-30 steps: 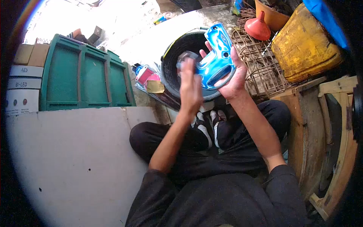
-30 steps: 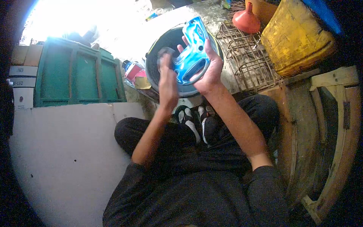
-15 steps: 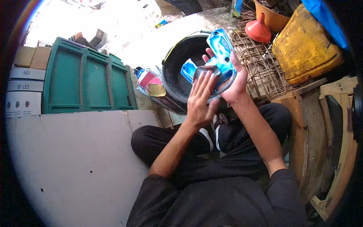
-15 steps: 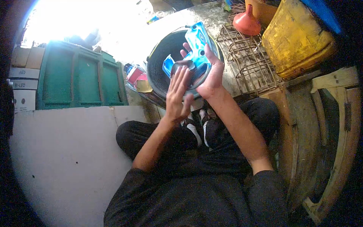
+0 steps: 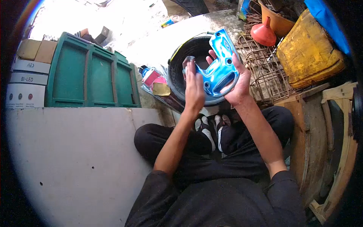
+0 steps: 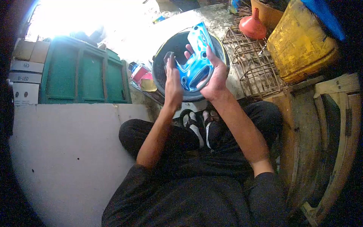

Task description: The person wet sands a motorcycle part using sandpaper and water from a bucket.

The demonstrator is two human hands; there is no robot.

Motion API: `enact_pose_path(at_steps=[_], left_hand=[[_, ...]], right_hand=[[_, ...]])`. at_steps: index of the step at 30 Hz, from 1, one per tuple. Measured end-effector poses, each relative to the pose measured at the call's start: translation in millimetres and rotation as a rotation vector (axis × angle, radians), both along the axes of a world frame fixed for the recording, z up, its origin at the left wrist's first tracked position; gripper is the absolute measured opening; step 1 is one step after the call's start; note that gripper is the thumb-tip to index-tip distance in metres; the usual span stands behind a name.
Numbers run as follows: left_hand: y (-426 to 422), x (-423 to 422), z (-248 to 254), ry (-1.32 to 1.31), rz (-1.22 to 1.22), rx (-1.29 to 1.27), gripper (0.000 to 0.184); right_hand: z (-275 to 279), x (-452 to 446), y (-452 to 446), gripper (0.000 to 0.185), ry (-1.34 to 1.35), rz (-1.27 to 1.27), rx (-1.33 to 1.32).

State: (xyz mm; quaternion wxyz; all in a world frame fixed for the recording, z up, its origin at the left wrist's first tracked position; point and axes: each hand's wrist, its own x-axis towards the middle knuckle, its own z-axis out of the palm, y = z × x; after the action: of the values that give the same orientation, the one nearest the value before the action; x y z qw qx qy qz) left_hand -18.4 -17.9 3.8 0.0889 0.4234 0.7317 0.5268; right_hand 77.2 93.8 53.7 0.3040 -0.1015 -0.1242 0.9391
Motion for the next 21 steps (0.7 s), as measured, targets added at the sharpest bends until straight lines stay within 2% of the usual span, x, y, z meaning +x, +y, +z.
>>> enact_pose_path(at_steps=[3,5,6,7,9,12,14,17,18,19,21], left_hand=[[0.7,-3.6,-19.0,-0.008,0.047,0.039,0.060],[-13.0,27.1,1.5,0.224,-0.165,0.053,0.068],[-18.7,37.2,9.5,0.254,-0.245,0.010,0.074],[-18.7,34.9,4.2,0.305,-0.244,0.015,0.070],[-4.3,17.8,-7.3,0.139,-0.075,0.052,0.063],[4.5,-13.5,-3.5,-0.108,0.044,-0.015,0.054],[-3.4,1.2,-3.0,-0.035,-0.021,-0.016,0.057],[-22.8,43.7,21.0,0.232,-0.277,0.013,0.061],[-21.4,37.8,14.7,0.202,-0.270,0.020,0.061],[-16.5,27.8,5.8,0.173,-0.254,0.027,0.061],[-2.1,6.0,-5.5,-0.055,-0.048,0.009,0.057]], right_hand=[[-6.0,-2.8,0.8,0.055,-0.038,0.027,-0.045],[-17.9,-3.2,8.6,0.052,0.067,0.031,-0.036],[-11.0,1.0,7.4,0.051,-0.005,0.007,-0.091],[-11.4,1.9,6.8,0.051,-0.013,0.000,-0.095],[-11.5,0.3,6.1,0.050,-0.009,-0.011,-0.033],[0.3,1.3,0.4,0.051,-0.028,0.009,-0.059],[-3.1,-1.4,4.4,0.052,0.012,-0.001,-0.040],[-0.3,4.5,11.8,0.054,0.036,0.004,-0.082],[-5.2,4.1,11.2,0.066,0.006,-0.023,0.001],[-2.8,2.9,9.2,0.066,-0.050,-0.063,0.071],[1.3,1.6,3.8,0.066,-0.074,-0.029,0.025]])
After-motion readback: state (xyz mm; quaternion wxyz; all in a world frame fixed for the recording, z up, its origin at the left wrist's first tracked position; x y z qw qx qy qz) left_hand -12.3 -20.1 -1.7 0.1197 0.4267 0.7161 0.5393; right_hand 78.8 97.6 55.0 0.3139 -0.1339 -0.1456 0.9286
